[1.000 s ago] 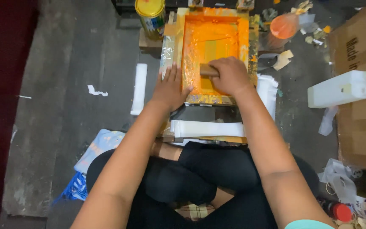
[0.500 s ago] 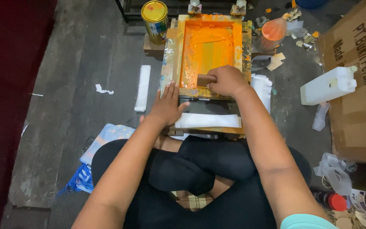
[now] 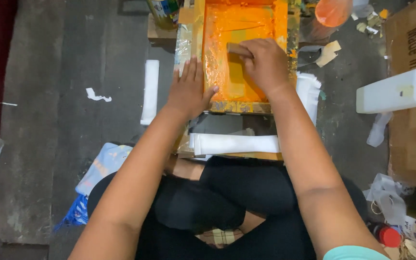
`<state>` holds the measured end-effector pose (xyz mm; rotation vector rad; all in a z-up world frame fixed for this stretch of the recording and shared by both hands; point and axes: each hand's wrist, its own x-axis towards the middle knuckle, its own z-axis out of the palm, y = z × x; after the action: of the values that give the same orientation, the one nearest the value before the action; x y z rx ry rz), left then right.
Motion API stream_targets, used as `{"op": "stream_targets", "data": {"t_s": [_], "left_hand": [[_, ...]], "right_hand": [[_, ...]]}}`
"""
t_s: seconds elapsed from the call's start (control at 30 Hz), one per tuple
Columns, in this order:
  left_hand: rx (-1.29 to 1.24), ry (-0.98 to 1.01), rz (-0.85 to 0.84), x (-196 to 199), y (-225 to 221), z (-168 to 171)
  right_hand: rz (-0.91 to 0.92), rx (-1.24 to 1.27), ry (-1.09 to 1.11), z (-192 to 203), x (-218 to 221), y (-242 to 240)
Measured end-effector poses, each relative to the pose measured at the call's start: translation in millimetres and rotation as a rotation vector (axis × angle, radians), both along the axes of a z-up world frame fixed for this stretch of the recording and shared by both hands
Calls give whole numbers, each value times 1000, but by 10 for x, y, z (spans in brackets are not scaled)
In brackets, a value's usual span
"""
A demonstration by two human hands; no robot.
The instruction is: Manual screen printing process involving spreading orange ink with a squeegee and handling white strips.
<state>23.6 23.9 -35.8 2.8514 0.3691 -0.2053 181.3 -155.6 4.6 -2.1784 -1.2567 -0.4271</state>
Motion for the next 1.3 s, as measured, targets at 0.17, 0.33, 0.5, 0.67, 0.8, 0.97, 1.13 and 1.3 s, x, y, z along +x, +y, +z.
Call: {"op": "stream_targets", "data": {"t_s": [0.17, 0.33, 0.5, 0.67, 0.8, 0.97, 1.13, 1.3], "left_hand": [[37, -34, -10, 196, 60, -46], [90, -68, 3, 144, 31, -45], [30, 143, 29, -101, -136, 268], [12, 155, 12, -458, -269, 282], [19, 243, 7, -732, -427, 448], [10, 256, 12, -877, -470, 449], [-7, 257, 21, -856, -508, 511], [-33, 219, 28, -727, -446, 535]], "right_hand": [[-15, -76, -55, -108, 40, 61], [0, -182, 11, -94, 20, 32], [75, -452, 391, 322, -155, -103], [58, -500, 477, 403, -360, -214], [69, -652, 563, 570, -533, -285], [113, -711, 673, 710, -591, -360], [59, -674, 621, 716, -610, -356], [88, -484, 507, 609, -400, -316]]}}
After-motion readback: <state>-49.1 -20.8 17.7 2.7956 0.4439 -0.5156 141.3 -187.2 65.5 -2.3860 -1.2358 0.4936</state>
